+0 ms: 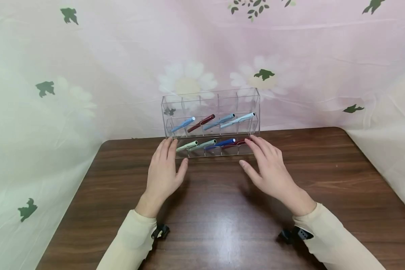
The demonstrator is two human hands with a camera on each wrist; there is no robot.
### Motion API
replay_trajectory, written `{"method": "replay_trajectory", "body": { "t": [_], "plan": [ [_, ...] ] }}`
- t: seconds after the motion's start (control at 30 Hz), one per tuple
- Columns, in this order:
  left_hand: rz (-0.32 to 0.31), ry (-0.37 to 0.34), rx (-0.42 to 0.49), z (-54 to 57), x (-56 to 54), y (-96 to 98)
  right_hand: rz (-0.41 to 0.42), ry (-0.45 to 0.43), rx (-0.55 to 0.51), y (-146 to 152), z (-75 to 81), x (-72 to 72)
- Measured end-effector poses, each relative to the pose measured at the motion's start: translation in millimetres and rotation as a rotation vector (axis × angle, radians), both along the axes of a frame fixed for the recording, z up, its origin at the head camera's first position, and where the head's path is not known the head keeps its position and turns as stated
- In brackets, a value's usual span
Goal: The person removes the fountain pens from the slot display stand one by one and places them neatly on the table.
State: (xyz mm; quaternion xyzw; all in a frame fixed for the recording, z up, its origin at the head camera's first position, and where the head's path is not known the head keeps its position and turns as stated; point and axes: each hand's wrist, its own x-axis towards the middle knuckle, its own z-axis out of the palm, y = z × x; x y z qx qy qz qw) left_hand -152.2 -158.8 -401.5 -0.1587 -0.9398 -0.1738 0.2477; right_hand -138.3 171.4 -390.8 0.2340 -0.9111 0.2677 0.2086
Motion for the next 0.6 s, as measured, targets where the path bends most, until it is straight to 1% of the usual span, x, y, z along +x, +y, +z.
{"method": "replay_trajectory", "body": {
  "t": [0.1,0.17,0.37,0.47,0.6],
  "plan": [
    [-0.024,0.024,0.065,1.3,-4.2,-2.8,0.020,0.009,-0.071,3,-0.1,-5.2],
    [-0.029,0.022,0.111,2.8,-6.2,-4.4,0.025,0.015,-0.104,5,0.0,-8.7],
    [0.001,0.019,0.213,4.4,-14.4,-12.9,0.006,0.056,-0.193,8,-0.9,-19.3],
    [0.013,0.016,0.250,4.5,-20.5,-20.2,-0.006,0.047,-0.223,9,-0.3,-21.7],
    [0.032,-0.006,0.281,4.1,-27.3,-28.8,-0.024,0.028,-0.280,11,-1.1,-25.5]
  ]
}}
